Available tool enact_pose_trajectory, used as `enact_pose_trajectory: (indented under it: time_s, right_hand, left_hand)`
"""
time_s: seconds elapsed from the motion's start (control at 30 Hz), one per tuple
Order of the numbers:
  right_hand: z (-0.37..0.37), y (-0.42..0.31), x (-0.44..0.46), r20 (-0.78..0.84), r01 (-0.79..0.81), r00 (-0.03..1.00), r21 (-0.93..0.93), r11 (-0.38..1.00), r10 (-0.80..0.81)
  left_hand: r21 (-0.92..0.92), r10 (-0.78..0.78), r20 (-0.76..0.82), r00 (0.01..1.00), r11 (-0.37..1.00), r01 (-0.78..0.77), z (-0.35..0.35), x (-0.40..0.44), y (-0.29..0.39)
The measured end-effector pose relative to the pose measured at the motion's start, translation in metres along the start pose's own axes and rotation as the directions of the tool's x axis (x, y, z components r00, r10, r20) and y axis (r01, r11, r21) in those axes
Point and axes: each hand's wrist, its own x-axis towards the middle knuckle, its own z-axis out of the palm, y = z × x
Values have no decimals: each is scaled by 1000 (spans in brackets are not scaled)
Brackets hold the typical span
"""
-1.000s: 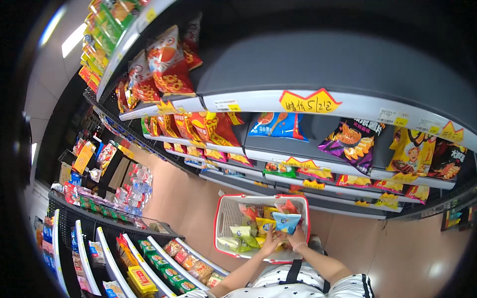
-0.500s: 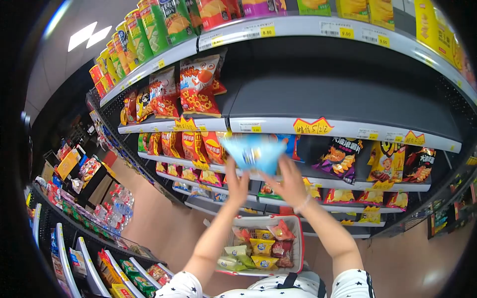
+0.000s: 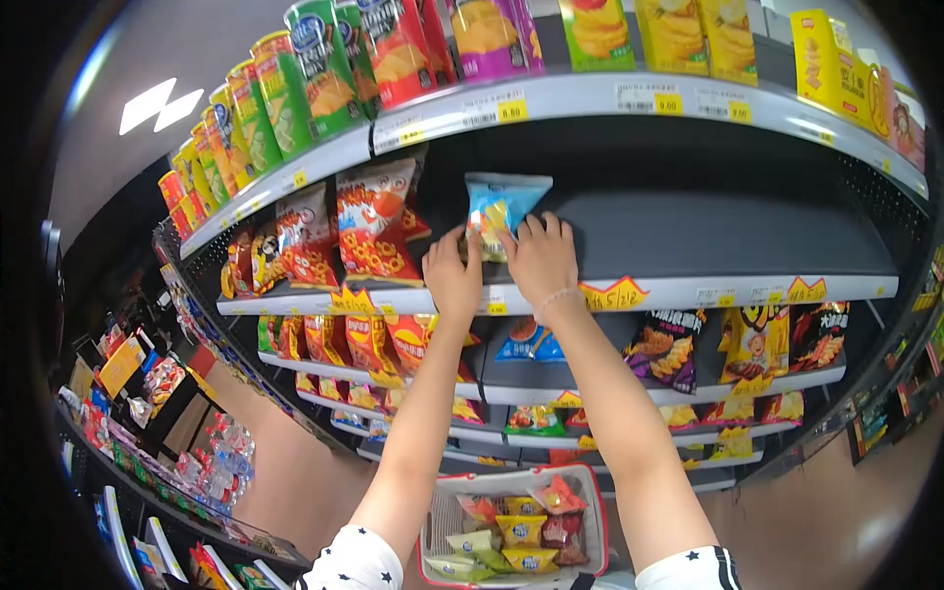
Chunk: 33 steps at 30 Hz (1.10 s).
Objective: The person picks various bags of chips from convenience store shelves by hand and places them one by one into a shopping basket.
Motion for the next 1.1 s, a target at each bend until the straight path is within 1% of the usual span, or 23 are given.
enact_pose_trajectory:
  time_s: [0.1,0.23,0.3,0.37,0.43,0.47,0.5,0.53,0.57,0.6,0.63,0.67,0.7,0.77,0.8,0.83,0.87,0.9,0.93,0.97,1.03,1.07,1.1]
  right_hand:
    - [8,3,0,31,-12,999,66,998,10]
    - [14,5,1,40,-50,998,-10,999,50]
    - [16,8,2,20,-19,1000,-5,1000,19]
    - [14,10,3,74,-2,997,38,999,-1]
    - [27,14,-1,41,16,999,17,1000,-16]
    - [24,12,0,7,-5,1000,-26,1000,5]
    - [19,11,2,-28,-26,999,-71,997,24]
    - [11,5,3,-110,-82,990,51,995,87]
    - [3,6,0,-95,-87,991,52,995,92]
    - [-4,6,-3,-282,13,959,96,995,15]
    - [-9,5,-11,-464,121,884,121,985,-52]
    - [-18,4,-33,-473,192,876,154,969,-99]
    - [-31,5,-64,-484,265,863,190,945,-145]
    - [-29,8,-156,-257,272,955,546,792,-150]
    - [-21,10,-215,-1,104,989,704,703,-145]
    - [-8,5,-269,204,-53,972,684,727,-121]
    - [1,2,-318,591,-373,804,589,717,-67]
    - [19,1,-379,733,-499,680,464,732,-1]
    - [24,-2,-412,903,-624,428,266,735,38]
    - [32,-8,-441,903,-630,429,275,726,30]
    - [50,-20,-485,825,-453,547,151,879,141]
    - [59,-22,-496,914,-450,357,-13,893,193]
    - [69,-22,-504,915,-459,356,-8,888,192]
  left_hand:
    - [-16,37,-73,997,999,-38,2,-2,-5]
    - [-74,16,-41,999,997,-19,-2,-2,-7]
    - [-148,129,-155,979,977,-153,-8,-7,-9]
    - [-172,166,-163,972,966,-194,-28,-34,-5]
    - [-158,87,-177,980,981,-115,-39,-102,-8]
    - [-209,54,-90,994,975,-72,-51,-143,-7]
    - [-129,-31,-30,999,991,27,-56,-194,-4]
    - [-162,-121,64,991,978,130,-58,-253,-3]
    - [-145,-145,213,966,973,178,-63,-315,-6]
    - [-112,-187,439,879,959,260,-81,-357,2]
    - [25,-299,562,771,938,345,-101,-404,14]
    - [50,-307,599,739,936,349,-122,-444,23]
    - [41,-350,643,681,904,426,-146,-475,35]
    - [120,-412,704,579,872,474,-197,-499,66]
    - [158,-449,737,506,842,517,-220,-498,81]
    - [202,-487,733,476,823,531,-238,-506,92]
    - [245,-522,726,447,804,542,-250,-513,99]
    - [257,-532,720,445,801,540,-256,-516,103]
    - [299,-585,690,427,767,568,-259,-517,104]
    - [339,-634,658,406,731,592,-260,-516,105]
    - [360,-631,645,432,749,556,-248,-506,97]
    - [338,-635,651,416,733,591,-236,-504,91]
    - [313,-639,657,400,714,626,-223,-504,86]
